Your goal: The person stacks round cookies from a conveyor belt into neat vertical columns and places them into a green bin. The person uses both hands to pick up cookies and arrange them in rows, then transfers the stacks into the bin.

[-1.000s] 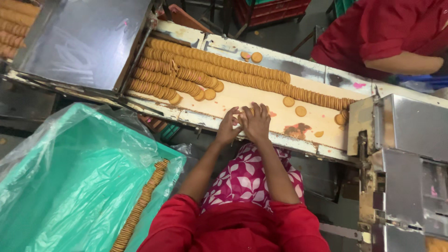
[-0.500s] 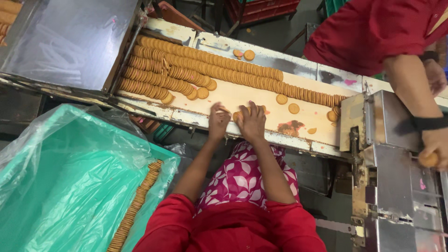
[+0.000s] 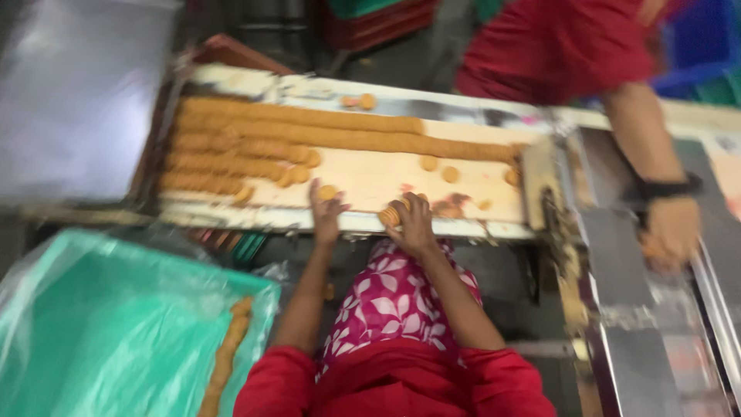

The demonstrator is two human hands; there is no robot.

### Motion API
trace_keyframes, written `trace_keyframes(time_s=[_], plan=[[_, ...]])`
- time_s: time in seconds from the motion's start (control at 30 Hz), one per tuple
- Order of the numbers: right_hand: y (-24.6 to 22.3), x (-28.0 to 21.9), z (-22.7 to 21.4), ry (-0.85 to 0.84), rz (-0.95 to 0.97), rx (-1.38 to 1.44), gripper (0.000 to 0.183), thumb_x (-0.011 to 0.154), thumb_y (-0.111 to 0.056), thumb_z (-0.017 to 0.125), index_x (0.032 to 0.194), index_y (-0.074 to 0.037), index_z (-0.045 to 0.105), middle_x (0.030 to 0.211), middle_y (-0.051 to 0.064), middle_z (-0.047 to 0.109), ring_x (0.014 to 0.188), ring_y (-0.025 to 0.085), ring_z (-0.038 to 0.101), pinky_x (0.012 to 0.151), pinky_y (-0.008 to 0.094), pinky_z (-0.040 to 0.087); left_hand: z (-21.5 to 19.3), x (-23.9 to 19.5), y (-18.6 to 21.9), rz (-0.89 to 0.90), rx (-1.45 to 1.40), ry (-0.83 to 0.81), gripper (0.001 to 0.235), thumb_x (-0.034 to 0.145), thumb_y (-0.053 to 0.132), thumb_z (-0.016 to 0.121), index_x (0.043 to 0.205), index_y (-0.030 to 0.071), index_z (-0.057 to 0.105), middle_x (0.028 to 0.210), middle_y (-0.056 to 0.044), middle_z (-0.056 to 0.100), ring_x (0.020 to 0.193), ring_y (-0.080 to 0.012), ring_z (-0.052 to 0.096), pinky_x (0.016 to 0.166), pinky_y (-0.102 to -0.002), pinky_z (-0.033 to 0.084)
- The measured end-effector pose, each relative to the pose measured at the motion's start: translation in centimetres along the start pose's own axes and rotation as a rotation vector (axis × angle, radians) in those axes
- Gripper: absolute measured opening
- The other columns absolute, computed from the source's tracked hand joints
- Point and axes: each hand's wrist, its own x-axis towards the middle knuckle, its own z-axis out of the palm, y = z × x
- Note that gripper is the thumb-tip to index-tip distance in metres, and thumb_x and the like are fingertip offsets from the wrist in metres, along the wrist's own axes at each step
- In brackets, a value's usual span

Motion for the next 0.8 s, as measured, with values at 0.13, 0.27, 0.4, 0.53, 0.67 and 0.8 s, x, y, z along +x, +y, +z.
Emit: trace_keyframes(time_s=[0.13, 0.27, 0.4, 0.53, 0.67, 0.8], plan=[[1.4, -2.8, -9.6, 0.142, 0.061, 0.107, 0.058, 0.082, -0.028, 0.080, 0.134, -0.012, 0.060, 0.147, 0.019, 0.044, 0.140, 0.044, 0.041, 0.119, 0.057, 0.035, -1.5, 0.2, -0.4, 0.012, -0.204, -0.109, 0.082, 0.097, 0.016, 0.072, 0.162, 0.017, 0.022, 0.129, -0.011, 0.058, 0.108, -0.0241, 0.067, 0.082, -0.039, 0.064], [5.3, -7.6, -22.7, 0.274, 0.133, -0.101, 0.056, 0.081, -0.032, 0.084, 0.130, -0.011, 0.065, 0.154, 0.027, 0.034, 0.143, 0.048, 0.033, 0.119, 0.060, 0.028, -2.5, -0.8, 0.7, 0.077, 0.070, -0.153, 0.074, 0.103, 0.009, 0.066, 0.162, 0.008, 0.021, 0.156, -0.008, 0.035, 0.115, -0.0245, 0.065, 0.084, -0.038, 0.065], [11.0, -13.6, -33.3, 0.420, 0.280, -0.389, 0.047, 0.084, -0.028, 0.085, 0.126, -0.012, 0.070, 0.158, 0.023, 0.035, 0.149, 0.044, 0.031, 0.125, 0.059, 0.028, -0.7, -1.4, 2.5, 0.103, 0.263, -0.176, 0.066, 0.106, -0.002, 0.063, 0.160, 0.003, 0.024, 0.154, -0.013, 0.038, 0.115, -0.0237, 0.063, 0.088, -0.036, 0.063], [17.4, -20.2, -38.2, 0.472, 0.534, -0.380, 0.050, 0.081, -0.024, 0.079, 0.129, -0.014, 0.069, 0.156, 0.025, 0.035, 0.149, 0.045, 0.027, 0.123, 0.058, 0.031, 0.4, -2.1, 3.7, 0.067, 0.281, -0.164, 0.054, 0.104, -0.007, 0.056, 0.153, -0.001, 0.034, 0.149, -0.013, 0.040, 0.114, -0.0212, 0.063, 0.090, -0.033, 0.062], [22.1, -24.0, -39.0, 0.327, 0.634, -0.378, 0.052, 0.082, -0.029, 0.083, 0.130, -0.015, 0.070, 0.152, 0.022, 0.042, 0.148, 0.043, 0.030, 0.124, 0.059, 0.029, 1.3, -2.3, 4.3, 0.056, 0.342, -0.125, 0.047, 0.103, -0.009, 0.055, 0.147, -0.001, 0.040, 0.143, -0.013, 0.045, 0.108, -0.0182, 0.064, 0.087, -0.031, 0.061], [23.3, -24.5, -38.6, 0.021, 0.649, -0.318, 0.056, 0.077, -0.034, 0.084, 0.128, -0.014, 0.071, 0.147, 0.024, 0.045, 0.146, 0.047, 0.026, 0.116, 0.062, 0.026, 2.0, -2.4, 4.3, 0.076, 0.392, -0.103, 0.042, 0.103, -0.011, 0.056, 0.143, -0.002, 0.045, 0.139, -0.012, 0.049, 0.103, -0.0163, 0.062, 0.086, -0.030, 0.061]])
